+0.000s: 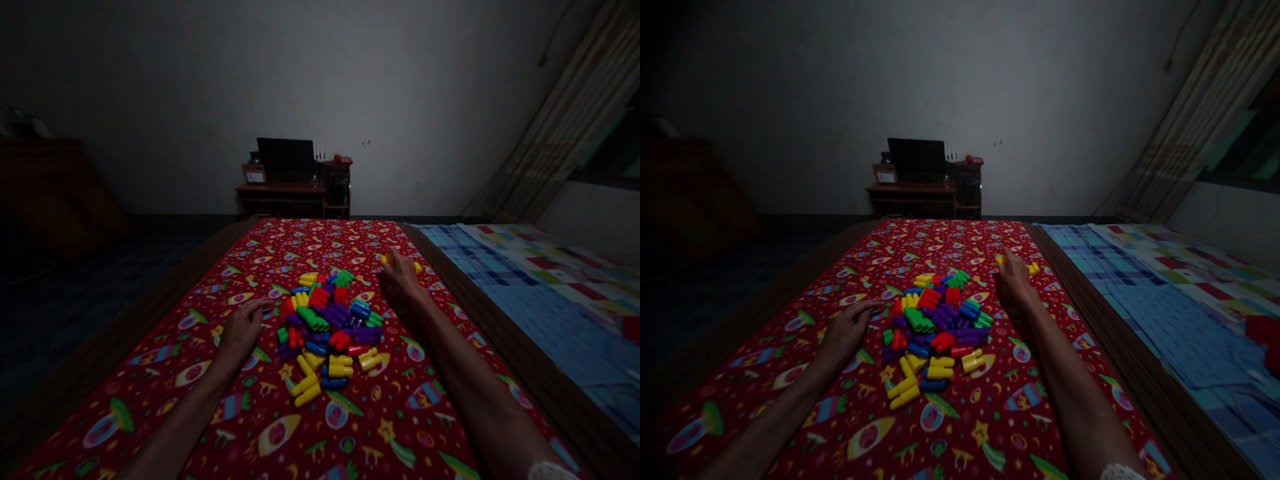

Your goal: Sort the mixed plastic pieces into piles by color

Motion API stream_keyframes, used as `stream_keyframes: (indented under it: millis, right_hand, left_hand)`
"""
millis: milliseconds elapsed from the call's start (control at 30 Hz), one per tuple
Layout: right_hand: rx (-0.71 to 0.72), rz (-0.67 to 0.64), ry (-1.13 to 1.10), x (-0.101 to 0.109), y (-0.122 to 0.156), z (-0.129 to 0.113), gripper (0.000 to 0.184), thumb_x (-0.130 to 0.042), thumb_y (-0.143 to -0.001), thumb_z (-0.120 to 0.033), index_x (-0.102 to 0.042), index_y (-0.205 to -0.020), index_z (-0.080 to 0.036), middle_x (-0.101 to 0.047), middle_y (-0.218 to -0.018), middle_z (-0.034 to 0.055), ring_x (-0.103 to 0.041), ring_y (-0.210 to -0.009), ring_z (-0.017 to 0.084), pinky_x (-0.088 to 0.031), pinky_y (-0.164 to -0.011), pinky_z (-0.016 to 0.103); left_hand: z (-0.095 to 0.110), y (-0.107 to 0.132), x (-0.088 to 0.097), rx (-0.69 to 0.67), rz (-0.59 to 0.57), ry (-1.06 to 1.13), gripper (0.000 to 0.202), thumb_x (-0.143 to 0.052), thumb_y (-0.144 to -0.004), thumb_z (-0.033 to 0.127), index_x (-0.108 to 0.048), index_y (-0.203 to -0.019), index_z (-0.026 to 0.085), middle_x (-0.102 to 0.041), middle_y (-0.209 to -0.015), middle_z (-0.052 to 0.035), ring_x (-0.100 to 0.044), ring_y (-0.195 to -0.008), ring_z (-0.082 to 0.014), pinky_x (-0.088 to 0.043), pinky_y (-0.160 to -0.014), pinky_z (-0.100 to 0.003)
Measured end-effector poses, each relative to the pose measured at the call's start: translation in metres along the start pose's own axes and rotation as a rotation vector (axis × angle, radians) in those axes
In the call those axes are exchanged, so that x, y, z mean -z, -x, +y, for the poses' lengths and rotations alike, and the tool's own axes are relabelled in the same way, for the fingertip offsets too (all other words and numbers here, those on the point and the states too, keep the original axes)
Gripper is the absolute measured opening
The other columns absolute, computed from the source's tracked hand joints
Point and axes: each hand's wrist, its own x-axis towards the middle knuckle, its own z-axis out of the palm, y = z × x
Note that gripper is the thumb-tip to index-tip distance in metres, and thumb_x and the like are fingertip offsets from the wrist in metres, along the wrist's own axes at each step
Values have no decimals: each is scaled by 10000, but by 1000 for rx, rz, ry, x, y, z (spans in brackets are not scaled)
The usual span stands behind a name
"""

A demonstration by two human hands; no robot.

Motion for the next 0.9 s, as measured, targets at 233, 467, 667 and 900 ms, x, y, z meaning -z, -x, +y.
stream_keyframes:
  millis: [233, 467, 667, 900]
  right_hand:
    - [-136, 39, 91, 17, -2, 43, 371, -513, -874, -237, -657, -1191, -107, -683, -1156, 173, -623, -1075, 281, -454, -880, 343]
    - [357, -200, -242, 10, -17, -69, 304, -467, -921, -231, -706, -1093, -157, -743, -1007, 83, -676, -881, 185, -475, -763, 247]
    - [609, -520, -34, -41, -22, -175, 261, -654, -810, -229, -718, -1056, -171, -721, -1053, 108, -655, -955, 215, -461, -751, 237]
    - [512, -329, -124, -37, -28, -149, 312, -560, -874, -220, -679, -1155, -153, -715, -1074, 117, -649, -969, 206, -461, -800, 258]
  left_hand:
    - [1, 0, 2, -24, -17, -14, 361, -419, -786, 332, -737, -896, 204, -743, -1052, -57, -672, -1005, -229, -524, -909, -348]
    - [-3, 0, -2, -18, 1, 17, 352, -420, -787, 326, -733, -890, 203, -741, -1053, -63, -681, -973, -222, -529, -895, -342]
    - [-5, -1, -2, -32, -5, 21, 351, -417, -793, 322, -730, -894, 198, -739, -1040, -65, -671, -993, -225, -517, -915, -363]
    - [-5, 0, -2, -35, -16, 39, 353, -409, -803, 304, -733, -903, 205, -734, -1050, -57, -668, -982, -218, -514, -912, -357]
